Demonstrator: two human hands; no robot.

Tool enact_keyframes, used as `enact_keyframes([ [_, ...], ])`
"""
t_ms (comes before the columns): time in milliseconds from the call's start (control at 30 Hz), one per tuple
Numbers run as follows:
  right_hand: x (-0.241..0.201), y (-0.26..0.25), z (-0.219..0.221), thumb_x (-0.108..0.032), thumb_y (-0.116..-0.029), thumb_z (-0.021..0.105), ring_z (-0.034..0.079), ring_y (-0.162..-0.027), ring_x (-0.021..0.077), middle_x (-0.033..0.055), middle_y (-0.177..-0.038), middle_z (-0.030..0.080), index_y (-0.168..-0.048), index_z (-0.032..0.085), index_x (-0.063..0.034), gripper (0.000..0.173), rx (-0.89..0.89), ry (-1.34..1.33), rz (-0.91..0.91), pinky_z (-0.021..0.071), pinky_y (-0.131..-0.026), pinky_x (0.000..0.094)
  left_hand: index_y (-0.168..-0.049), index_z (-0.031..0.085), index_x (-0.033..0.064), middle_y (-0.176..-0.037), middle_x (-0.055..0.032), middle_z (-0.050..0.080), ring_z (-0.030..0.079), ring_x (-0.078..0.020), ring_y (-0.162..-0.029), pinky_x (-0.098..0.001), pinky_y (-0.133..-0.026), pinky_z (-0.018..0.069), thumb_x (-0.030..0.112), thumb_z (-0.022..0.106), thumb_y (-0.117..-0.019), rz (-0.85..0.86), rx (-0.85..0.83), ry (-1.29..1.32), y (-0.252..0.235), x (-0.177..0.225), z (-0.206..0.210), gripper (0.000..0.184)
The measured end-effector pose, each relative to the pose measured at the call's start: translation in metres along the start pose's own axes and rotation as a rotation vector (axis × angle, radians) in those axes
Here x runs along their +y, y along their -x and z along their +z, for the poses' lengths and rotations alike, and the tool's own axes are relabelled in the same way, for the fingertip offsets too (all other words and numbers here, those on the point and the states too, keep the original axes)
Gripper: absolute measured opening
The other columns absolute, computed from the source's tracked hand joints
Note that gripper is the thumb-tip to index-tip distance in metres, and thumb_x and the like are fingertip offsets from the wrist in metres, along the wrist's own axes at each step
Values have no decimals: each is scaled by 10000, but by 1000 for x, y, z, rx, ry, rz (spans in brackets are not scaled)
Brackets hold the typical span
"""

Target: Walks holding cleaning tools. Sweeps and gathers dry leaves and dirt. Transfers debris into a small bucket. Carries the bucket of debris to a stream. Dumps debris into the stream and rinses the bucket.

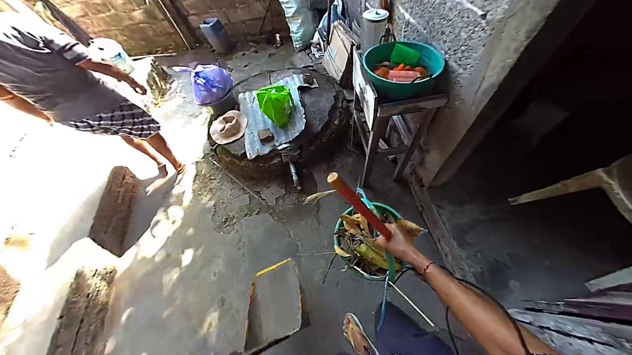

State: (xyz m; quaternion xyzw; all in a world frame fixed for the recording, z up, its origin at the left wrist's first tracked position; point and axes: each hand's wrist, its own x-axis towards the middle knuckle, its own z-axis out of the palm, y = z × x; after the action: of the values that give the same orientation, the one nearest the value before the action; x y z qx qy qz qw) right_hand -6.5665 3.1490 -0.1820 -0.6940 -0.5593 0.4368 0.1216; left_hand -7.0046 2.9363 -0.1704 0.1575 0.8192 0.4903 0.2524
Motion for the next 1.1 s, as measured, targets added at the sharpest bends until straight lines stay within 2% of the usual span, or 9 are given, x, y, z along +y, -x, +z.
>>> enact_keyframes([
  [67, -6, -28, -9, -199, -944, 674, 649, -952, 368, 240, -995, 667, -1078, 662, 71, 302, 24, -17, 33, 499, -874, 557, -1013, 579, 4, -793, 5, 624, 633, -71, -610, -307, -567, 592, 210, 684, -989, 69, -39, 43, -47, 23, 54, 232],
  [267, -6, -125, -38, -166, -924, 677, 614, -837, 312, 200, -893, 632, -1004, 650, 71, 252, 70, -137, 86, 492, -799, 523, -924, 565, 5, -726, 13, 581, 592, -46, -566, -252, -539, 556, 131, 684, -979, 121, -204, 45, -146, 89, 248, 182],
  [333, -2, -161, -47, -161, -905, 680, 602, -790, 288, 173, -846, 623, -968, 657, 62, 233, 93, -184, 80, 493, -764, 511, -942, 565, -16, -732, -1, 588, 586, -46, -574, -247, -544, 543, 111, 673, -979, 140, -250, 43, -164, 109, 315, 171],
  [467, 2, -209, -50, -156, -890, 686, 600, -757, 272, 155, -804, 615, -960, 659, 57, 226, 136, -250, 146, 491, -736, 504, -1057, 589, -110, -842, -103, 604, 584, -123, -693, -336, -652, 547, 131, 664, -991, 184, -399, -46, -205, 143, 433, 261],
  [567, -1, -238, -60, -151, -872, 687, 564, -711, 225, 110, -753, 574, -907, 633, 37, 200, 184, -287, 184, 474, -690, 463, -1029, 598, -91, -829, -88, 598, 582, -122, -697, -335, -665, 539, 152, 655, -994, 232, -501, -93, -236, 165, 521, 252],
  [700, -5, -263, -64, -158, -881, 688, 581, -734, 233, 125, -780, 592, -953, 636, 45, 222, 207, -299, 268, 485, -703, 467, -1013, 610, -97, -813, -90, 604, 592, -126, -699, -329, -680, 543, 174, 664, -994, 290, -607, -182, -273, 179, 629, 277],
  [867, -21, -280, -55, -187, -861, 698, 618, -724, 287, 172, -773, 626, -985, 666, 71, 288, 328, -328, 399, 510, -693, 531, -1075, 642, -133, -927, -197, 679, 655, -224, -834, -410, -822, 549, 161, 672, -982, 317, -738, -295, -290, 190, 742, 310],
  [933, -26, -288, -50, -182, -848, 719, 643, -748, 351, 226, -789, 649, -1004, 674, 107, 332, 369, -330, 420, 514, -719, 586, -1056, 651, -125, -935, -205, 683, 655, -241, -859, -423, -847, 534, 169, 677, -978, 340, -783, -345, -296, 192, 777, 306],
  [1100, -36, -302, -50, -191, -835, 718, 650, -773, 330, 222, -822, 661, -1041, 668, 110, 368, 430, -365, 528, 517, -742, 560, -1167, 652, -109, -1102, -269, 689, 658, -343, -1075, -481, -1002, 489, 179, 654, -1002, 355, -878, -484, -289, 201, 837, 331],
])
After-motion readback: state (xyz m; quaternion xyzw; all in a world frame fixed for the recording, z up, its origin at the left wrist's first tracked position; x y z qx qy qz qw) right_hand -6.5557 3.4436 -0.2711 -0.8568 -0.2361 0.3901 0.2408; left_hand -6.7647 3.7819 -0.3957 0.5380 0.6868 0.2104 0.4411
